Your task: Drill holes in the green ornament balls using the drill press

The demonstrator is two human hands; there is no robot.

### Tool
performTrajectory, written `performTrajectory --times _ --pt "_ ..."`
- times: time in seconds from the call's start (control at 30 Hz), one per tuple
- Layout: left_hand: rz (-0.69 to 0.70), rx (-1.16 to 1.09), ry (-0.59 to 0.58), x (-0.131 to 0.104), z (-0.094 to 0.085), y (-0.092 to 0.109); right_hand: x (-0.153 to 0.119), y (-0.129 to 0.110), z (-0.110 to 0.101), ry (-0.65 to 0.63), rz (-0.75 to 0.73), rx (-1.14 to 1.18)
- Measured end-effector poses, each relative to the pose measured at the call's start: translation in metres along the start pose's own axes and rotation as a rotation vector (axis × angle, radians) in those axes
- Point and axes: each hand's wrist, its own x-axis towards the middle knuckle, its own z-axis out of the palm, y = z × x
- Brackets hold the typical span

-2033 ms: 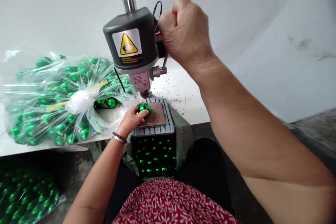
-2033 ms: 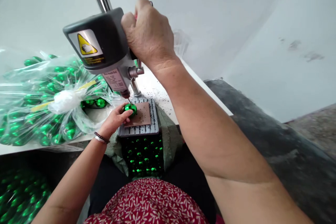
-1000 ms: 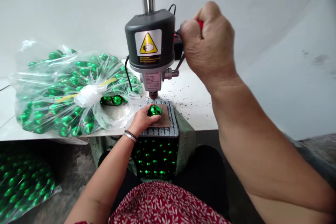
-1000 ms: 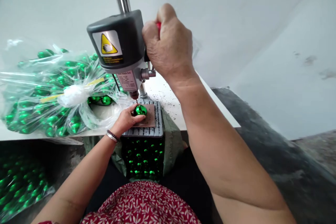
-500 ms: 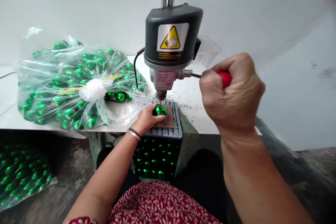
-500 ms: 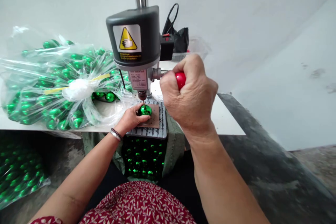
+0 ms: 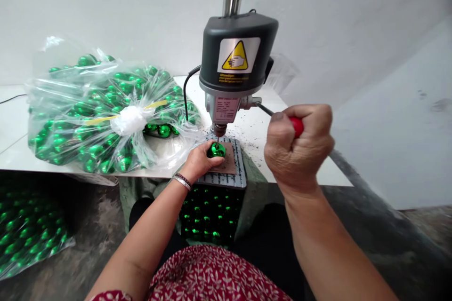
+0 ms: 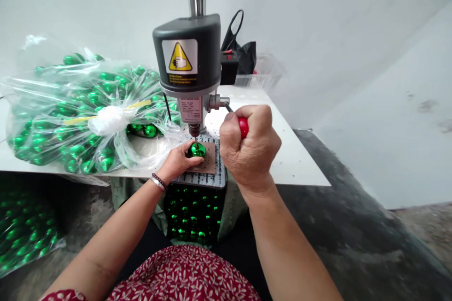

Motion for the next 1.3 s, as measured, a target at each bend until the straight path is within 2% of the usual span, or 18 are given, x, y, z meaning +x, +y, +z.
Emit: performTrajectory --times 0.33,0.63,0.7,0.77,0.93,1.07,1.17,1.23,1.3 --pt "0.016 -0.05 0.008 0.002 0.002 -0.006 -0.019 0.019 0.009 0.112 -0.113 -0.003" --pt "0.003 -0.074 0.022 0.003 0.004 -0.008 -0.035 0.031 0.014 0.077 -0.158 0.044" --pt "0.004 -0.06 0.016 0.003 0.004 -0.009 -0.024 0.023 0.011 0.083 -0.136 0.045" --pt "0.012 -0.047 0.014 0.004 0.004 -0.009 -0.002 0.01 0.008 0.068 -0.09 0.049" --pt "0.104 -0.091 -0.018 -0.005 0.001 -0.01 0.062 -0.021 0.005 -0.101 0.064 0.04" --pt "0.224 -0.109 -0.132 -0.031 -0.017 -0.01 0.075 -0.025 0.008 -0.103 0.114 0.016" --pt "0.227 -0.113 -0.23 -0.049 -0.039 -0.013 0.071 -0.024 0.009 -0.078 0.105 0.032" --pt "0.173 -0.109 -0.159 -0.05 -0.056 -0.017 0.07 -0.023 0.01 -0.06 0.103 0.016" --pt "0.073 -0.029 0.062 -0.038 -0.072 -0.025 0.07 -0.022 0.01 -0.046 0.096 -0.006"
